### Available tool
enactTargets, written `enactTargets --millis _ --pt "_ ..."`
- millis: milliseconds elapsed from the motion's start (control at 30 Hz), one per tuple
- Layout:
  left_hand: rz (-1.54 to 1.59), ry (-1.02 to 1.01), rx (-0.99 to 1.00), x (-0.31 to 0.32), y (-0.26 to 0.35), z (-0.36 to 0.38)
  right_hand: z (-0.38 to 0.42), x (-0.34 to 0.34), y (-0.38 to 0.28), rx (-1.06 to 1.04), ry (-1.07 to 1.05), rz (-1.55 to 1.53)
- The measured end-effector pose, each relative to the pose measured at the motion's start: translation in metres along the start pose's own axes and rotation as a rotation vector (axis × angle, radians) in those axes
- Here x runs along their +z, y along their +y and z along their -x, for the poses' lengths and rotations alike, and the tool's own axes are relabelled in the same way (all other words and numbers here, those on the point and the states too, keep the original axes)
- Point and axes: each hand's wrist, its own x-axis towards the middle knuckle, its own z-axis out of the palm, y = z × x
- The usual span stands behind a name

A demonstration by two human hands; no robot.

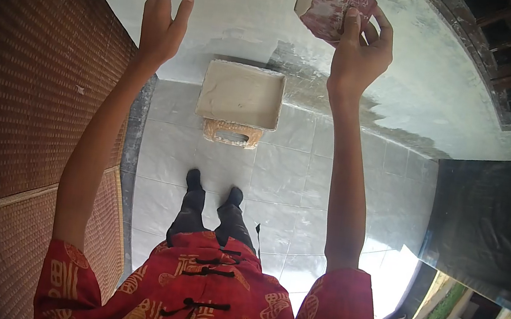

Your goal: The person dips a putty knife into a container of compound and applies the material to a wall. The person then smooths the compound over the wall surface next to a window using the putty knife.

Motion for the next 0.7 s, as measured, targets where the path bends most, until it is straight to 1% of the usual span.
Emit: enactTargets --millis 267,367,433,467,500,567,633,700 --pt "0.064 -0.226 -0.198 0.059 -0.054 0.11 0.053 -0.012 0.117 0.296 0.007 0.198" --pt "0.067 -0.287 -0.269 0.08 -0.066 0.154 0.072 -0.016 0.161 0.433 -0.032 0.162" --pt "0.053 -0.318 -0.315 0.095 -0.075 0.185 0.084 -0.016 0.191 0.492 -0.1 0.242" --pt "0.037 -0.331 -0.34 0.102 -0.077 0.202 0.093 -0.018 0.204 0.533 -0.1 0.28" --pt "0.022 -0.342 -0.365 0.109 -0.079 0.219 0.099 -0.022 0.224 0.55 -0.105 0.288" --pt "0.018 -0.38 -0.428 0.119 -0.08 0.251 0.116 -0.032 0.268 0.504 -0.214 0.424" --pt "0.01 -0.411 -0.489 0.128 -0.081 0.281 0.133 -0.028 0.291 0.557 -0.237 0.427" --pt "0.013 -0.425 -0.571 0.136 -0.08 0.312 0.151 -0.027 0.313 0.368 -0.394 0.627"
